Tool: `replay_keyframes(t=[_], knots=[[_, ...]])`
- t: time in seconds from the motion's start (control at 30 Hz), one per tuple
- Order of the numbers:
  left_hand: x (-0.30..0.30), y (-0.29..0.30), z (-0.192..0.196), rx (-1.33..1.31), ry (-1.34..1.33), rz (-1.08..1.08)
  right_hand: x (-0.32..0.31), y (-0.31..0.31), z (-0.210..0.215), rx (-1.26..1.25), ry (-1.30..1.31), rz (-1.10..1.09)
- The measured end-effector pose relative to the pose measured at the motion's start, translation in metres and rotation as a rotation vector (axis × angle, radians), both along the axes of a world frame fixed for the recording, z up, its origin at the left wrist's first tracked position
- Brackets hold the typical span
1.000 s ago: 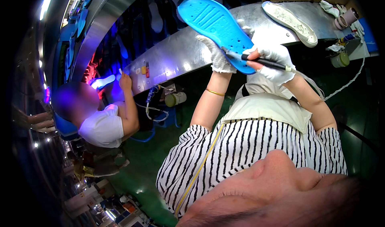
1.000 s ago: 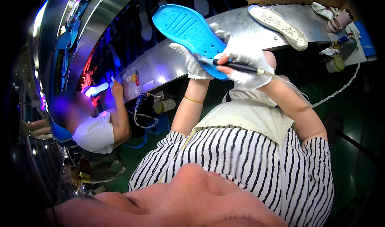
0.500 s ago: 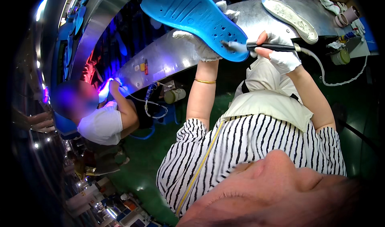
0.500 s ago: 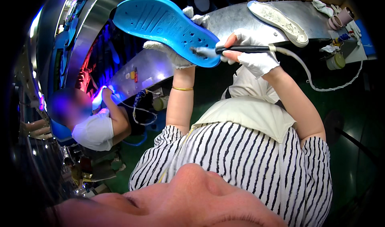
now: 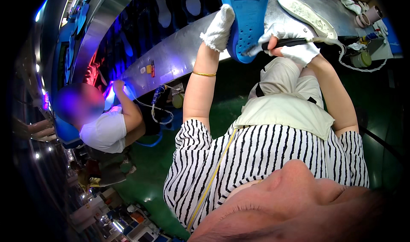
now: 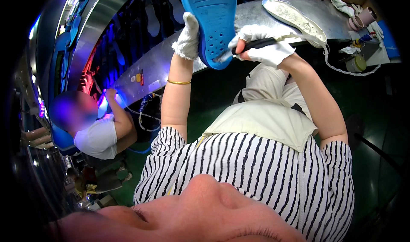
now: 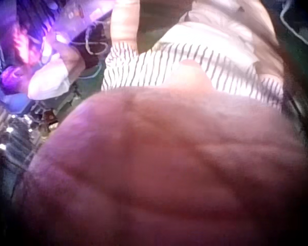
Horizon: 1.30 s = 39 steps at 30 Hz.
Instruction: The person, wearing white gloves, uses a handheld applicator brush to apply a liquid substance across the bottom surface of blue shoe outsoles, then places each outsole onto a moving conveyor belt.
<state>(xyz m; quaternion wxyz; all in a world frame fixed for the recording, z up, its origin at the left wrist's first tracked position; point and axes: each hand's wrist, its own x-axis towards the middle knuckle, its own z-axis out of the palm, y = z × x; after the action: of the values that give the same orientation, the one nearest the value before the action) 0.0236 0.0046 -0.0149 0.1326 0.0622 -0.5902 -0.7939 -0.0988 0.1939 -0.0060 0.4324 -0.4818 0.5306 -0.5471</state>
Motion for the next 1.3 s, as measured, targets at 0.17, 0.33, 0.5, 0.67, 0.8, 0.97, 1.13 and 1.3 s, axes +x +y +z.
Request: replay_keyframes(t=[0.17,0.33,0.5,0.67,0.8,0.97,1.13,1.3], knots=[[-0.012,-0.004,0.007,0.071,-0.249,0.03,0.015,-0.001,-0.002,-0.001,0.307,-0.017],[-0.014,0.007,0.016,0.021,-0.363,0.122,0.001,-0.007,0.013,0.121,0.073,0.098],[-0.014,0.004,0.021,0.0,-0.418,0.112,0.006,-0.004,0.003,-0.033,0.282,-0.011],[-0.013,0.007,0.028,-0.034,-0.433,0.118,-0.014,-0.007,0.016,-0.123,0.176,0.021],[-0.011,-0.002,0.025,-0.011,-0.387,0.112,-0.019,-0.012,0.01,-0.198,0.399,0.012],[-0.003,-0.019,0.024,0.077,-0.095,0.182,-0.034,-0.003,0.016,-0.222,0.463,0.006],[0.025,-0.029,0.023,0.711,0.405,-0.055,-0.028,-0.002,0.019,-0.148,0.105,-0.209],[0.025,0.0,-0.025,0.956,0.085,-0.13,-0.016,0.0,0.005,-0.149,0.014,-0.361]])
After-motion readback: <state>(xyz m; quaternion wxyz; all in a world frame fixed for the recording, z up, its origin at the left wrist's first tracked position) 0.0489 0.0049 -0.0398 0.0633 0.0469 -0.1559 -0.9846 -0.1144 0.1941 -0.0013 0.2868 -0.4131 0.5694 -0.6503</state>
